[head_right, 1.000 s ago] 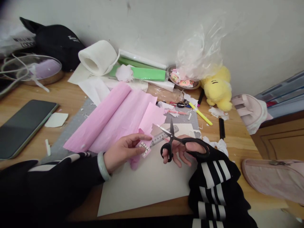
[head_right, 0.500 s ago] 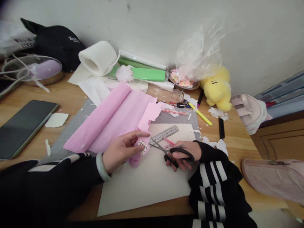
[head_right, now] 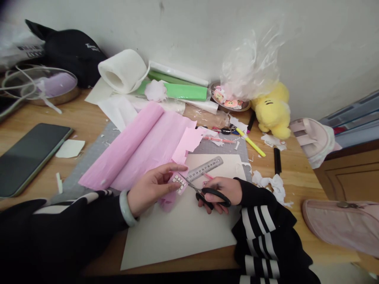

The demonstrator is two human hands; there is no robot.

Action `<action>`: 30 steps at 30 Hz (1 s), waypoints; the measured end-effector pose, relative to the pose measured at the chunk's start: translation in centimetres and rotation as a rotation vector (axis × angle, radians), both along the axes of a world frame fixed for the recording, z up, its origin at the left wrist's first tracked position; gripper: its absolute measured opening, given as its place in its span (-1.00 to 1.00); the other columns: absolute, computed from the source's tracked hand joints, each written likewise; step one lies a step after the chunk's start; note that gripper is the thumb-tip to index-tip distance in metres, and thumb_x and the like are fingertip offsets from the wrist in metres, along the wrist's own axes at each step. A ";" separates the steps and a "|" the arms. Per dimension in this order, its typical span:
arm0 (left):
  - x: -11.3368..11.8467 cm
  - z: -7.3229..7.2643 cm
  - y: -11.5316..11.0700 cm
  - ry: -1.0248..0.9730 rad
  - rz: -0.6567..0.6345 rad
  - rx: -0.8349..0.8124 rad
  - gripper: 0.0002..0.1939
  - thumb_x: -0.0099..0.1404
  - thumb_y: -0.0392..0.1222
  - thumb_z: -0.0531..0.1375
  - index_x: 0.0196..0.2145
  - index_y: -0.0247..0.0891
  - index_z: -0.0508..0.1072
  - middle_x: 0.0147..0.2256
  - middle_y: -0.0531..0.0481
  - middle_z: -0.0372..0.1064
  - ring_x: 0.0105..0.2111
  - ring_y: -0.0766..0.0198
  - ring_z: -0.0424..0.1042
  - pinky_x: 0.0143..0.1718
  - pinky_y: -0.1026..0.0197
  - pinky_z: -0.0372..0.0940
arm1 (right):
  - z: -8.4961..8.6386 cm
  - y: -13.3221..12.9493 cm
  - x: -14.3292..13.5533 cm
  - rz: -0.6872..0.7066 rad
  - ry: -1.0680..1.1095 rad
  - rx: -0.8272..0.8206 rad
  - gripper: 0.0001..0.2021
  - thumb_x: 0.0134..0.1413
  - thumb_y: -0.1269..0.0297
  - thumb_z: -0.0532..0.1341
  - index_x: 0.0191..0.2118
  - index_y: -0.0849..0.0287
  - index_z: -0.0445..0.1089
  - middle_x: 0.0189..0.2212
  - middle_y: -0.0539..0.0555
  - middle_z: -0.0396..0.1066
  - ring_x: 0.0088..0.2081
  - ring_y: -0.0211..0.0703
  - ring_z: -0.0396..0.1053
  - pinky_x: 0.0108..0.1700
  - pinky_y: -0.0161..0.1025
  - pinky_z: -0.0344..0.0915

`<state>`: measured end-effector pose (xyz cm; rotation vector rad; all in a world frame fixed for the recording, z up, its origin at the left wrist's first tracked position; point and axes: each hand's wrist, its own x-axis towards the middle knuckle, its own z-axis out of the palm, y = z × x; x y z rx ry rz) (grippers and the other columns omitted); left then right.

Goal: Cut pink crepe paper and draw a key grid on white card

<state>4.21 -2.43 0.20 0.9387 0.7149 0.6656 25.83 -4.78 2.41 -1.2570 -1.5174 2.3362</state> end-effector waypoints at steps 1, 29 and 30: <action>0.0 0.0 0.0 -0.001 0.001 0.003 -0.67 -0.04 -0.34 0.21 -0.24 -0.31 0.38 -0.51 0.12 0.20 -0.55 0.42 0.14 -0.55 0.33 0.01 | -0.1 0.0 0.0 -0.005 -0.002 0.004 -0.40 -0.16 -0.16 0.12 -0.31 0.44 0.34 -0.56 0.06 0.34 -0.69 -0.47 0.22 -0.72 -0.55 0.18; -0.2 -0.1 0.1 0.062 0.227 0.082 -0.68 0.05 -0.29 0.16 -0.17 -0.24 0.36 -0.54 0.15 0.12 -0.59 0.43 0.09 -0.59 0.37 0.07 | -1.0 0.0 -1.0 -0.088 0.167 0.006 -0.39 -0.14 -0.17 0.12 -0.25 0.42 0.30 -0.50 0.10 0.31 -0.66 -0.42 0.27 -0.70 -0.49 0.26; -0.2 -0.1 0.1 0.062 0.222 0.076 -0.68 0.05 -0.28 0.16 -0.17 -0.24 0.36 -0.53 0.15 0.13 -0.59 0.43 0.09 -0.60 0.37 0.08 | -1.0 0.0 -1.0 -0.096 0.166 0.007 -0.39 -0.13 -0.17 0.11 -0.25 0.41 0.30 -0.50 0.10 0.31 -0.67 -0.42 0.27 -0.70 -0.49 0.26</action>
